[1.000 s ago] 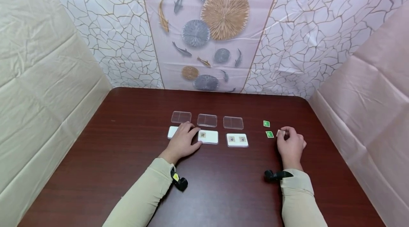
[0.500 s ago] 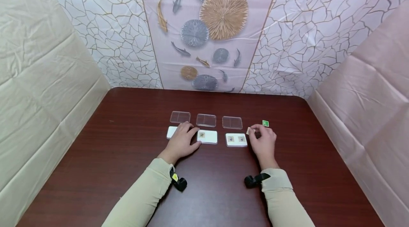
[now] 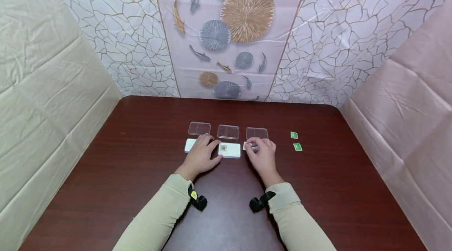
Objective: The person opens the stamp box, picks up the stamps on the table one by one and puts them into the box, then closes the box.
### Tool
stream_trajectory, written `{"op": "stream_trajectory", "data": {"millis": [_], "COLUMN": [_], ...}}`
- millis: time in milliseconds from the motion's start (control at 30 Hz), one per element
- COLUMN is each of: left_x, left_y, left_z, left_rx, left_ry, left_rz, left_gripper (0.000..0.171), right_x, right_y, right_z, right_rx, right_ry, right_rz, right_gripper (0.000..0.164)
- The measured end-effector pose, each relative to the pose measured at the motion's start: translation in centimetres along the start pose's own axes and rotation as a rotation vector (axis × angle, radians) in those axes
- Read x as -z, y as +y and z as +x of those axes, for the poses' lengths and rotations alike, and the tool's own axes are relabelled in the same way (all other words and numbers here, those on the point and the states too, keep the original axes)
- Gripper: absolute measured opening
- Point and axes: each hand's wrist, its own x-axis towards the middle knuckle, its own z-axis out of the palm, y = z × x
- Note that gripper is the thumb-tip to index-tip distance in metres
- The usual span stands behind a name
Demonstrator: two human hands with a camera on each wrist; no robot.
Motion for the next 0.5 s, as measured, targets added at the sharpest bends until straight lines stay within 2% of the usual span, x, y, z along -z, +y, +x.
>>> {"op": "stream_trajectory", "data": {"millis": [233, 500], "left_x": [0.1, 0.2], "left_y": [0.1, 0.2], "left_z": [0.1, 0.0], "left_rx": [0.003, -0.009], "left_ry": [0.009, 0.019], "left_rz": [-0.007, -0.008], "left_gripper": [0.053, 0.053], "right_x": [-1.7, -2.3], "right_y": [-1.5, -2.0], "right_z": [0.0, 0.2], "right_rx": [0.013, 0.031], "right_ry": [-0.064, -0.133], "right_rz": [-0.082, -0.176], "right_gripper": [0.008, 0.005]}}
